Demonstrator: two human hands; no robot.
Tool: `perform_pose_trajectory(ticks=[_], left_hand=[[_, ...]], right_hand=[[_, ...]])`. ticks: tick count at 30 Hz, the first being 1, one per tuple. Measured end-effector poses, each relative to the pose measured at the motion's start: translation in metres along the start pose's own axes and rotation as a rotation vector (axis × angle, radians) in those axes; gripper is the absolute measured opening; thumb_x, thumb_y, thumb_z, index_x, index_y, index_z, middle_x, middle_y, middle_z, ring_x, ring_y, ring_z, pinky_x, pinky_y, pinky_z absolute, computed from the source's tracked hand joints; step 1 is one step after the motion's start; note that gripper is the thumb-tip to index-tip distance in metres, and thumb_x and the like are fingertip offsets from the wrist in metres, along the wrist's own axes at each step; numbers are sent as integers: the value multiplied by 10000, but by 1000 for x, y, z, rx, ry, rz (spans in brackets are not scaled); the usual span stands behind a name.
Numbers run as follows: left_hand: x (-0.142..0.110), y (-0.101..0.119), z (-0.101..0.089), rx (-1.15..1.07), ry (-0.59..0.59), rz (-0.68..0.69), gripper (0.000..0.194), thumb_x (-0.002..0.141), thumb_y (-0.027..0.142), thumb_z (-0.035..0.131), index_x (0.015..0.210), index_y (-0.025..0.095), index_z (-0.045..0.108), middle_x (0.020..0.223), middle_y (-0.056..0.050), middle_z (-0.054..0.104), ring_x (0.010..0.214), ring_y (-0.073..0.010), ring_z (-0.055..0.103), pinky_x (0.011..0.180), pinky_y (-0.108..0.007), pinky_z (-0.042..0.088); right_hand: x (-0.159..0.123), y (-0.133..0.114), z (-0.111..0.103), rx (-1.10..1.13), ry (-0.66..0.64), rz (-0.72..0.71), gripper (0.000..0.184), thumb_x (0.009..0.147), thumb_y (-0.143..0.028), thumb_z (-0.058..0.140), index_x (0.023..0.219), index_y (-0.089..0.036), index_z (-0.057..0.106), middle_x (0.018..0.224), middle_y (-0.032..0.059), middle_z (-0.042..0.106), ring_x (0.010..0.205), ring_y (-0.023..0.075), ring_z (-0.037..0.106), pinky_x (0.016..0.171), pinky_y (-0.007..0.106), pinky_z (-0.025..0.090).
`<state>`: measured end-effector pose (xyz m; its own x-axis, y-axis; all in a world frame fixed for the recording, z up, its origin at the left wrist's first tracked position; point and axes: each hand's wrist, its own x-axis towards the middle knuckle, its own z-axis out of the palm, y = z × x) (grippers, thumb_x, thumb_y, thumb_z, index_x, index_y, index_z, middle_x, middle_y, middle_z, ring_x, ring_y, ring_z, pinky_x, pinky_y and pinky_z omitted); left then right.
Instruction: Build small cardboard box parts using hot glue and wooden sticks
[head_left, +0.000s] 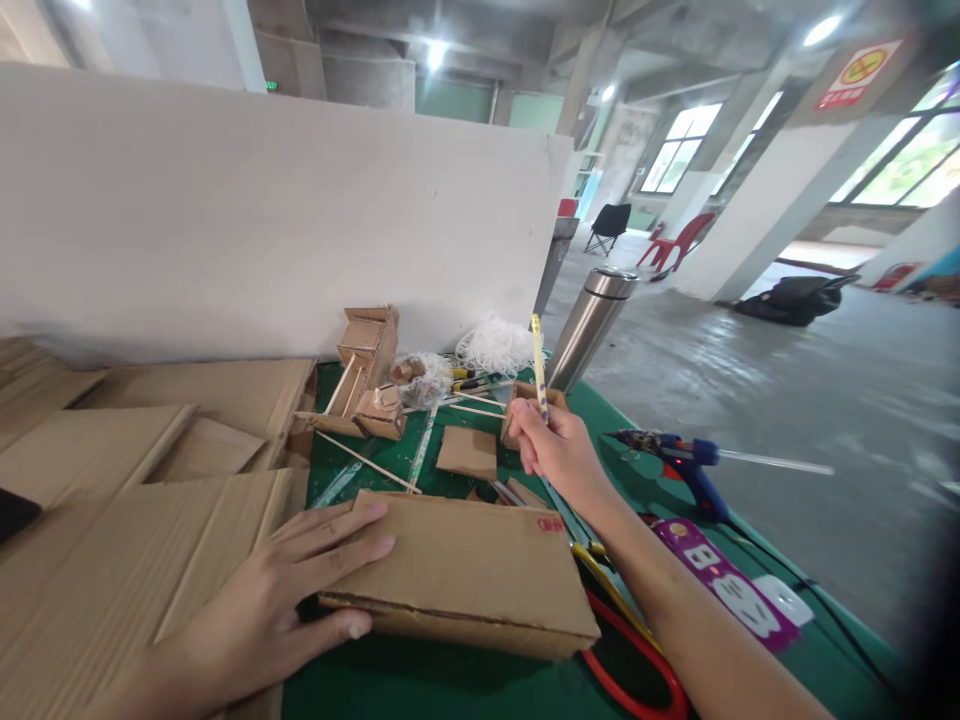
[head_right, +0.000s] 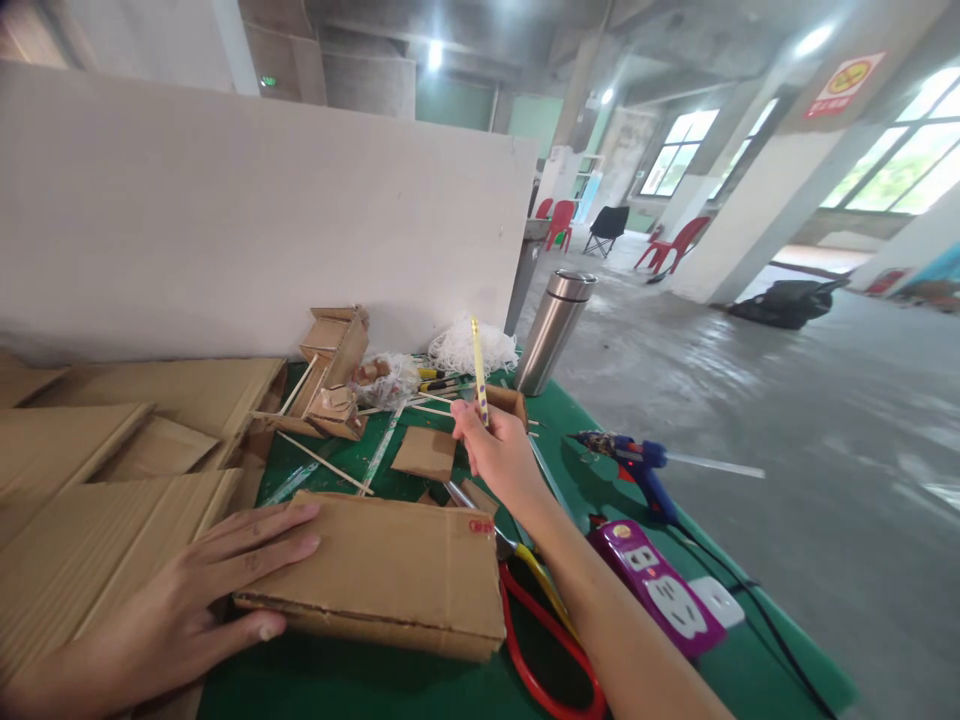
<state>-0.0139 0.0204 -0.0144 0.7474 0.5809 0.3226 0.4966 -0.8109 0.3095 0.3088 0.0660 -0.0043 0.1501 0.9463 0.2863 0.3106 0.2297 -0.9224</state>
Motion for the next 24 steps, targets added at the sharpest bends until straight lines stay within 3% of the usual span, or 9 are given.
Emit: perform_pose_trajectory(ticks=[5,8,11,13,16,19,21,24], left_hand=[[0,-1,1,-6,24,8,651,870,266,689,1459,392,443,1490,-36,505,1292,-319,562,1031,-521,508],[-1,-1,2,0,16,14,653,886,280,675,1475,391,415,1508,-34,486,1315,-311,542,1042,-520,499],[-1,-1,2,1,-8,-3,637,899,277,660,1475,394,412,1522,-23,472,1335,-298,524,1059,-518,485],[-1,-1,2,-7,1,-8,618,902,284,656,1466,391,428,1517,-19,482,1334,-295,526,1060,-519,488],[0,1,2,-22,10,-12,586,908,280,650,1451,383,455,1516,-17,485,1334,-288,529,1060,-502,497],[0,1,2,-36,13,-20,584,909,268,648,1450,381,458,1525,-6,474,1347,-279,515,1080,-467,489],[0,1,2,-36,17,-22,585,910,268,648,1451,383,457,1527,1,472,1350,-274,513,1089,-457,483],[1,1,2,-36,29,-15,577,911,277,651,1448,376,465,1526,1,474,1349,-272,515,1096,-457,476]], right_hand=[[-3,-4,5,165,75,-71,468,893,-619,535,1081,-191,568,540,-102,467,319,70,400,319,204,385],[-3,-6,3,348,27,-33,365,895,-543,573,1023,-202,567,595,-89,537,296,57,408,318,215,417],[-1,-10,-3,566,-95,93,250,839,-444,624,886,-204,572,626,-66,571,352,88,496,335,238,439],[-1,-15,-9,645,-137,142,219,801,-391,633,916,-212,582,645,-61,579,378,99,502,329,240,429],[-1,-20,-16,623,-144,111,276,780,-325,622,1038,-235,587,694,-53,604,425,110,520,342,233,411],[-1,-22,-20,540,-135,35,220,746,-285,628,955,-215,613,746,-27,619,460,101,519,354,225,365],[-2,-22,-22,470,-113,-25,172,819,-343,601,915,-203,629,682,-41,563,394,68,417,331,219,272],[-4,-22,-22,261,-55,-133,291,949,-457,505,1050,-219,637,569,-83,437,346,57,289,336,230,206]])
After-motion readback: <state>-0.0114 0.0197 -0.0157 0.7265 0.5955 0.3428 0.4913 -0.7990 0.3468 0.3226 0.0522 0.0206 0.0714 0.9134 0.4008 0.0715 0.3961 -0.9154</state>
